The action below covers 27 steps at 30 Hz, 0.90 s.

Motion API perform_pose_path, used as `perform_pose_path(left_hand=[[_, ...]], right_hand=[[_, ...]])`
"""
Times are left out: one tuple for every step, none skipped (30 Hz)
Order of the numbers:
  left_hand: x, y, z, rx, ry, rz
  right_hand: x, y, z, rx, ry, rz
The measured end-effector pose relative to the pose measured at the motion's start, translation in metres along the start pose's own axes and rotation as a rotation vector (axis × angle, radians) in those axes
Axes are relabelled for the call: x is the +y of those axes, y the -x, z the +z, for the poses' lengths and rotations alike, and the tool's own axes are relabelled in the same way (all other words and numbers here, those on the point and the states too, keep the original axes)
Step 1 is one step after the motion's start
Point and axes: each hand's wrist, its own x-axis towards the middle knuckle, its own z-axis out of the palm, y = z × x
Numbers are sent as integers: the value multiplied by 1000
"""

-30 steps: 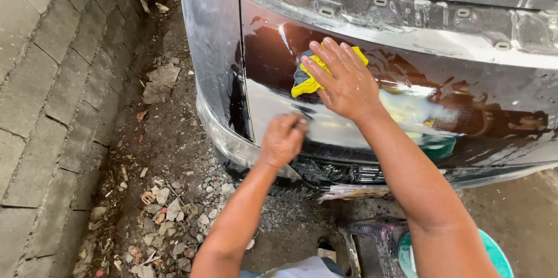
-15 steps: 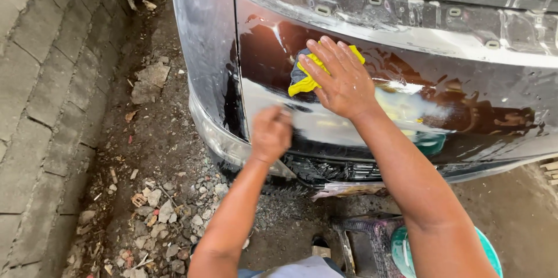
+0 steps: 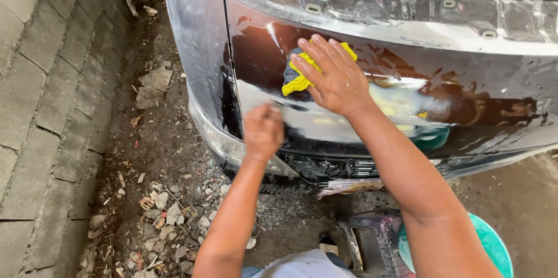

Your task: Sanding and smoothing down automotive body filler on a car panel with a sanding block and water.

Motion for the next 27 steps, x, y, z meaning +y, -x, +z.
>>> perform_pose_path(left_hand=[[-12, -3, -5, 92, -40, -147], [-8, -7, -5, 89, -39, -145], [-4, -11, -4, 173, -61, -215], [0, -16, -3, 262, -84, -286], [14, -16, 3, 264, -82, -284], [28, -15, 8, 248, -65, -242], [41, -15, 13, 233, -48, -200], [46, -12, 13, 235, -54, -201], [50, -8, 14, 141, -10, -76], [56, -5, 15, 47, 35, 47], [28, 10, 24, 48, 32, 44], [-2, 24, 33, -88, 53, -78], [-31, 37, 41, -226, 75, -199], [-32, 22, 24, -225, 68, -196], [-32, 7, 7, 16, -10, -257], [-29, -8, -9, 260, -83, -314], [-24, -7, -3, 262, -83, -312], [-19, -8, 4, 296, -89, -287], [-14, -7, 11, 330, -95, -263], [0, 4, 20, 333, -98, -264], [14, 16, 29, 199, -10, -186], [28, 28, 37, 63, 77, -108], [24, 30, 34, 64, 73, -109], [21, 31, 33, 1, 89, -42], [18, 32, 32, -62, 105, 25], [8, 22, 22, -60, 101, 26], [-1, 13, 12, 19, 53, -82]], right_hand=[[-1, 0, 0, 7, -10, -3], [-1, 0, 0, 8, -10, 1], [-1, 1, 0, 7, -16, 0], [0, 0, 0, 5, -20, -4], [1, 3, 2, 6, -17, -4], [2, 4, 4, 13, -6, -8], [3, 5, 6, 20, 4, -12], [2, 3, 5, 22, 1, -17], [1, 2, 3, 14, 30, -11], [0, 2, 2, 4, 60, -5], [0, 3, 1, 3, 58, -9], [0, 2, 0, 1, 87, 0], [0, 2, -1, -1, 116, 9], [0, 1, 0, 6, 113, 8], [-1, 1, 2, 19, 112, 16], [-1, 2, 1, 26, 115, 23], [-1, 3, 2, 28, 117, 22], [-1, 3, 2, 31, 115, 23], [-1, 3, 3, 34, 112, 23], [-1, 2, 1, 36, 112, 19], [-1, 1, -1, 31, 107, 16], [-2, 1, -2, 27, 101, 15], [-4, 1, -1, 28, 98, 11], [-4, 1, -1, 26, 102, 13], [-3, 2, -1, 24, 106, 16], [-3, 0, -2, 27, 106, 13], [-3, -1, -3, 26, 111, 19]])
